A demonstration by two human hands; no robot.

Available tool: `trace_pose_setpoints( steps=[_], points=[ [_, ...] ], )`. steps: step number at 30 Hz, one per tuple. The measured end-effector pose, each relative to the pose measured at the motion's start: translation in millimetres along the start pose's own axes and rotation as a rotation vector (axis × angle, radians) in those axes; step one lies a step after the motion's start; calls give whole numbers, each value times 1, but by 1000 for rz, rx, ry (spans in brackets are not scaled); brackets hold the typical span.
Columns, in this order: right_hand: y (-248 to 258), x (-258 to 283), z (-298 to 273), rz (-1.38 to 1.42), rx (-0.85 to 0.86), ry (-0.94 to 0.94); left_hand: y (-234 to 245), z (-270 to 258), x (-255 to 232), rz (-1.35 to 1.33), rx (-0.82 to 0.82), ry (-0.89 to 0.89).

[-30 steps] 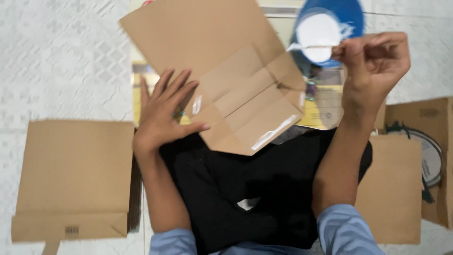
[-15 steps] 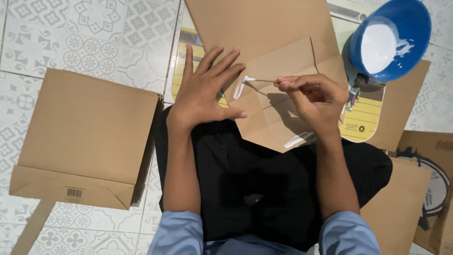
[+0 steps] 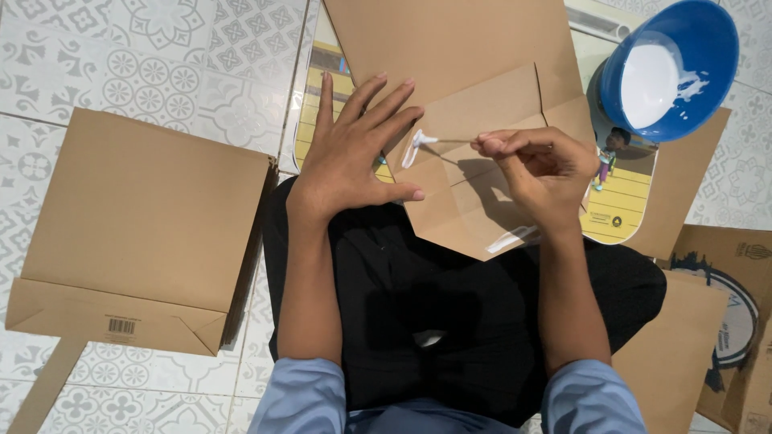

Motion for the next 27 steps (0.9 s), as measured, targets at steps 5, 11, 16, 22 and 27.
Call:
trace_pose_setpoints(
  steps=[5, 11, 16, 22, 27],
  points=[
    [-2, 0, 3, -8, -26, -33, -1, 1, 0, 6, 6, 6],
    [0, -1, 3, -20, -75, -42, -2, 2, 2, 8, 20, 19],
    [-3, -5, 1, 29, -5, -62, -2, 1, 1, 8, 7, 9],
    [-8, 5, 1, 11, 58, -33, -2, 1, 0, -8, -10, -7],
    [-8, 7, 3, 2, 41, -36, -2, 2, -3, -21, 21, 16]
  ],
)
Point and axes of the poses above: each hand's wrist, its own z-axis towards the middle knuckle, its own y-axis out of the back of the hand, x = y × z, the point moved 8 cm from there along z, towards the middle knuckle, and after that the axes turned 15 degrees about x, right-handed, at the moved point
